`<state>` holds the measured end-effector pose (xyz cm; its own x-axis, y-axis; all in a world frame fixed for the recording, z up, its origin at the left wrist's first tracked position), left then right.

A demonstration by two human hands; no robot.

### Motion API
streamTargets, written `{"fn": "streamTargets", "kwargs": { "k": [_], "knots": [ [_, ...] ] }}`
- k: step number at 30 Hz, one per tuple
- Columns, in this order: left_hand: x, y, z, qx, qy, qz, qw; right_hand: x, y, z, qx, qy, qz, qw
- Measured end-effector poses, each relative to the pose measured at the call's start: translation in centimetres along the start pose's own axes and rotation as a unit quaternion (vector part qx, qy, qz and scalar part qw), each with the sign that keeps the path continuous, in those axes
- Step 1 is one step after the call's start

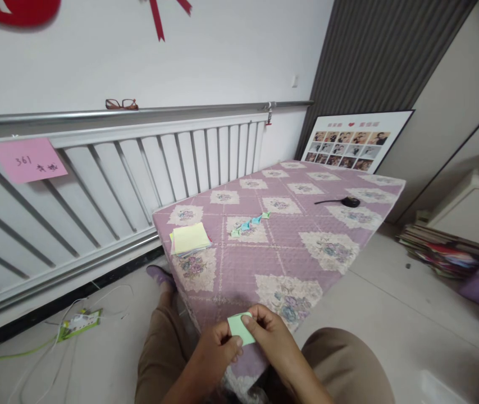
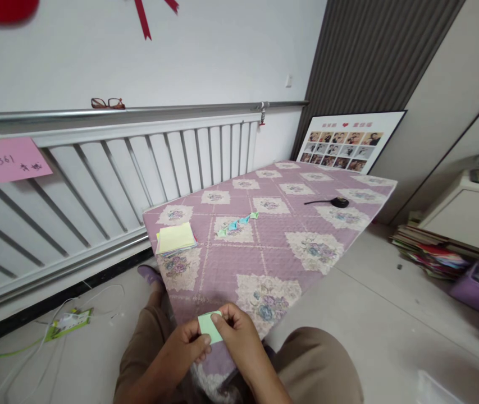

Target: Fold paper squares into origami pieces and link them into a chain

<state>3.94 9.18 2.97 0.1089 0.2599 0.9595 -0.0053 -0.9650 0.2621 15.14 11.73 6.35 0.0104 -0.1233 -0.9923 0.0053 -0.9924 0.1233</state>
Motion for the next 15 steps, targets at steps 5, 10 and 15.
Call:
{"fn": "streamTargets", "kwargs": {
  "k": [5,10,15],
  "knots": [
    [0.2,-0.3,0.1,0.000,-0.021,0.010,1.000,0.1,-0.6,-0.4,0.010,0.043,-0.013,0.999],
    [-0.5,-0.9,0.4,-0.014,-0.063,0.017,0.998,0.8,-1.8,-1.2,0.036,0.109,-0.037,0.993],
    [-0.8,-2.3,-1.8,0.055,-0.164,0.079,0.982,1.7,-3.0,-1.3,0.007,0.188,-0.061,0.980]
  ]
}}
Point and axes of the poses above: each hand's wrist, its own y-axis away from the middle knuckle, its own z-axis out of the palm, x = y × z, the point moved 9 cm from there along -y, towards the middle knuckle, and after that the axes turned 13 degrees about x, right-handed, at the moved point
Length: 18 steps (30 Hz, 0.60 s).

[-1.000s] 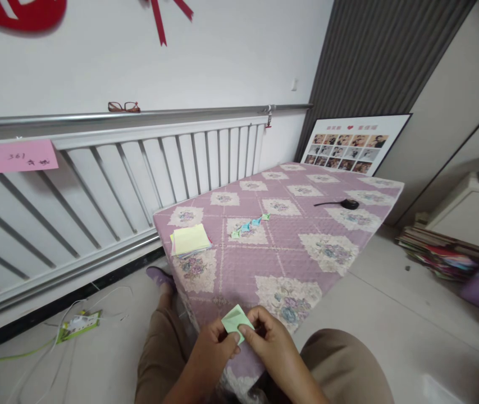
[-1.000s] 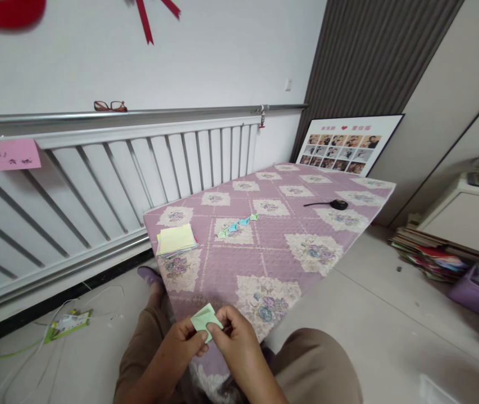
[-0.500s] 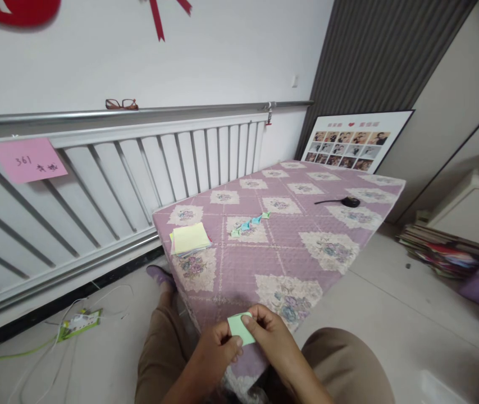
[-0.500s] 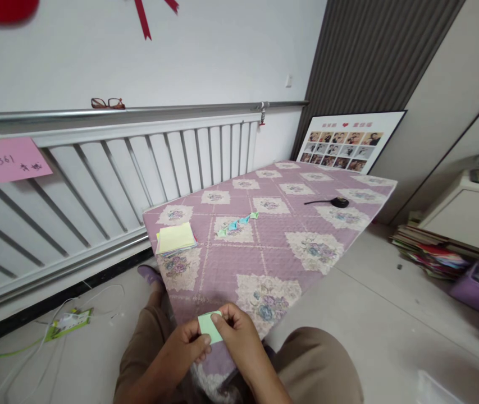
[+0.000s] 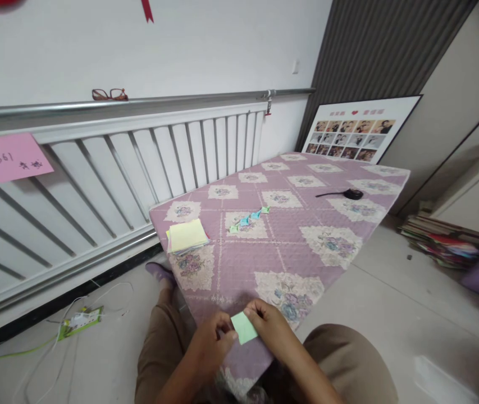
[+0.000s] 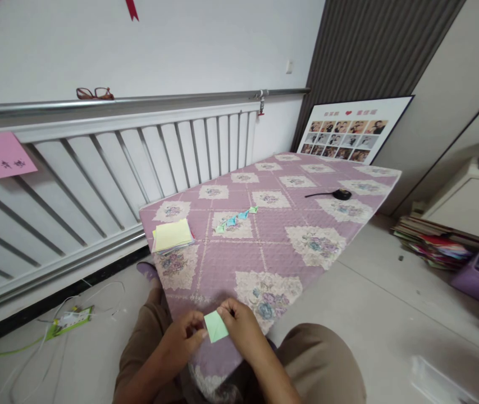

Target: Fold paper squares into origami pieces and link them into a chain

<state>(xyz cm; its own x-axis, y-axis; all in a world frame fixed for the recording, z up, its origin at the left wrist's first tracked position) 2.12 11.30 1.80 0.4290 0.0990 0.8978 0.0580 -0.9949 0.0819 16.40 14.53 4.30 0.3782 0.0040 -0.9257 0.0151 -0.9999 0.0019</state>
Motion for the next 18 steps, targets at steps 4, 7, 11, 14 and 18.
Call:
{"fn": "streamTargets", "kwargs": {
  "k": [4,7,11,14,18],
  "knots": [
    [1.0,-1.4,-1.4,0.069,-0.071,0.052,0.994,0.0,-0.6,0.4,-0.021,0.057,-0.042,0.997],
    [1.9,-2.2,-0.1,0.041,-0.114,0.087,0.989,0.1,-1.1,0.9,-0.026,0.078,-0.057,0.995],
    [1.8,-3.0,1.6,0.012,-0.169,0.095,0.981,0.3,-1.8,1.4,-0.016,0.120,-0.079,0.989],
    [1.5,-3.3,2.1,0.010,-0.215,0.093,0.972,0.5,-2.1,1.2,0.009,0.151,-0.092,0.984],
    [1.5,-3.3,2.0,0.024,-0.277,0.104,0.955,0.6,-1.8,0.9,0.052,0.210,-0.139,0.966]
  ]
}}
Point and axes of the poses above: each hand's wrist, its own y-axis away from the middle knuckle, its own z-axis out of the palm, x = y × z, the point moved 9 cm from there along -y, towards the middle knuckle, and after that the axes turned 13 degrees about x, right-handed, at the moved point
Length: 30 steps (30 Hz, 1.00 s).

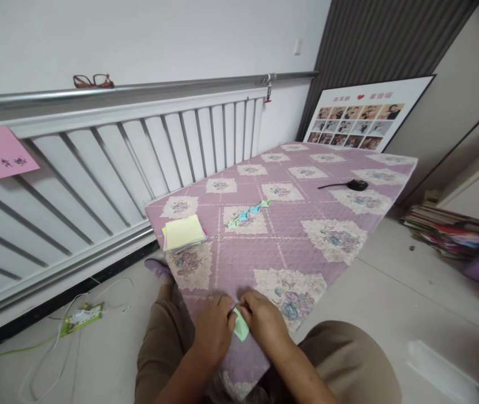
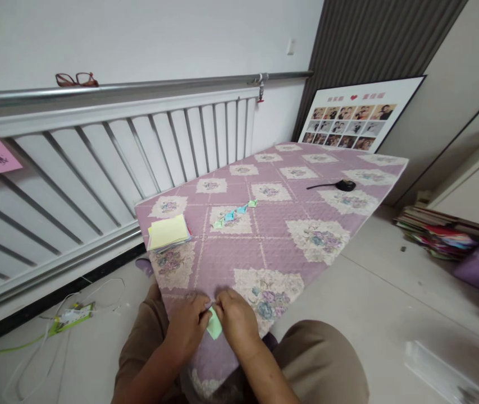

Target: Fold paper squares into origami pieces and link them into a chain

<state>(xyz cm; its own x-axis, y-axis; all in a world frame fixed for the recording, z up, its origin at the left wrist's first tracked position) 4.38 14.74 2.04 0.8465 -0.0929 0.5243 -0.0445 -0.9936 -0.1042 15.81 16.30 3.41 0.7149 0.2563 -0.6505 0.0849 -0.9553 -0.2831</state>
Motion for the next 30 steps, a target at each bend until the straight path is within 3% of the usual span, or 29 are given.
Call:
{"fn": "streamTargets", "kwargs": {
  "k": [4,10,17,24,30],
  "knots": [
    [0.9,0.7,-0.1,0.023,-0.043,0.065,0.997,-0.5,0.6,0.0,0.032,0.088,-0.076,0.993],
    [2.4,3.2,1.0,0.042,-0.050,0.224,0.972,-0.4,0.9,0.3,0.052,0.126,-0.107,0.985],
    [2.4,6.3,0.7,0.157,-0.102,0.316,0.930,-0.4,1.1,0.2,0.076,0.133,-0.129,0.980],
    [2.3,6.8,0.9,0.124,-0.129,0.318,0.931,-0.9,0.6,-0.2,0.073,0.154,-0.105,0.980],
    [1.3,7.1,0.6,0.158,-0.156,0.286,0.932,-0.2,-0.6,-0.2,0.079,0.191,-0.069,0.976]
  ]
}}
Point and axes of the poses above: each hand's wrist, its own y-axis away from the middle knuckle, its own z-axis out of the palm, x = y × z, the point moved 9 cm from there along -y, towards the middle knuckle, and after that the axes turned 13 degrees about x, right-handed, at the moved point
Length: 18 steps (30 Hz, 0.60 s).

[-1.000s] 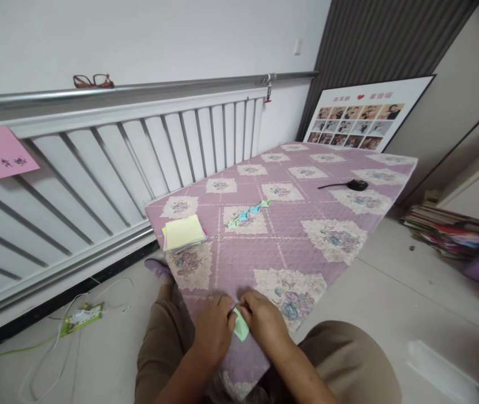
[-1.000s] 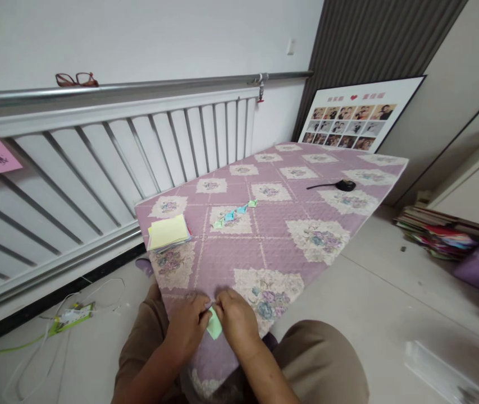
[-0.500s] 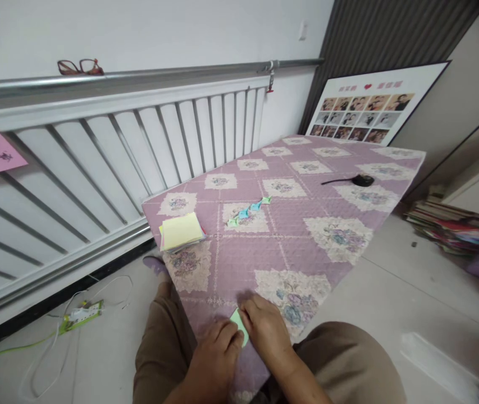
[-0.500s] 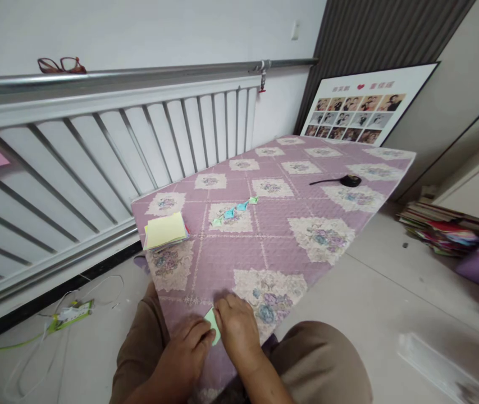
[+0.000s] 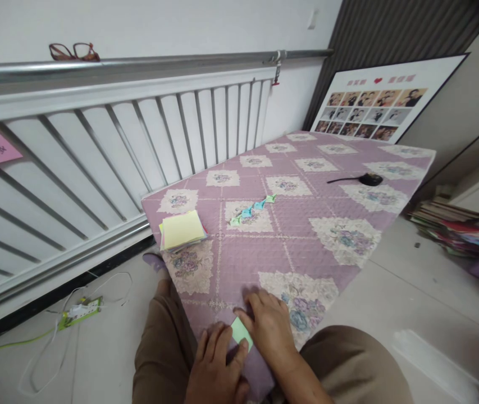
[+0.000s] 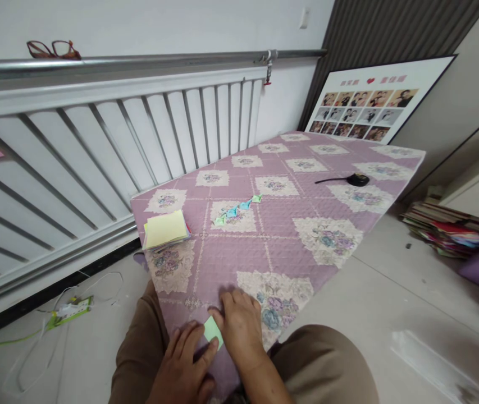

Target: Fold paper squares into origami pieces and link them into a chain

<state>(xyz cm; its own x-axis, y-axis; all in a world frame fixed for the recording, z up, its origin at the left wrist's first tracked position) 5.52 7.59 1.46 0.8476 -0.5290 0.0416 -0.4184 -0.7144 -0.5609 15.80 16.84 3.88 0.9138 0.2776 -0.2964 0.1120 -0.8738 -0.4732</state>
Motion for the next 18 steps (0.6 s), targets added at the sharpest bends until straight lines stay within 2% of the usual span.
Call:
{"fn": "streamTargets", "kwargs": {
  "k": [7,9,12,15,18],
  "knots": [
    [-0.5,0.8,0.5,-0.047,-0.020,-0.005,0.999,0.2,-1.1,0.8,-0.011,0.041,0.003,0.999],
    [-0.5,0.7,0.5,-0.061,-0.017,-0.009,0.998,0.7,-1.2,0.7,-0.016,0.010,0.019,1.000],
    [-0.5,0.4,0.3,-0.077,-0.006,-0.025,0.997,1.5,-1.0,0.4,-0.028,-0.091,0.045,0.994],
    [-0.6,0.2,0.3,-0.096,0.009,-0.056,0.994,1.6,0.0,-0.2,-0.046,-0.159,0.037,0.985],
    [-0.6,0.3,0.6,-0.121,0.028,-0.075,0.989,1.2,1.1,-0.9,-0.061,-0.166,0.015,0.984]
  ]
}}
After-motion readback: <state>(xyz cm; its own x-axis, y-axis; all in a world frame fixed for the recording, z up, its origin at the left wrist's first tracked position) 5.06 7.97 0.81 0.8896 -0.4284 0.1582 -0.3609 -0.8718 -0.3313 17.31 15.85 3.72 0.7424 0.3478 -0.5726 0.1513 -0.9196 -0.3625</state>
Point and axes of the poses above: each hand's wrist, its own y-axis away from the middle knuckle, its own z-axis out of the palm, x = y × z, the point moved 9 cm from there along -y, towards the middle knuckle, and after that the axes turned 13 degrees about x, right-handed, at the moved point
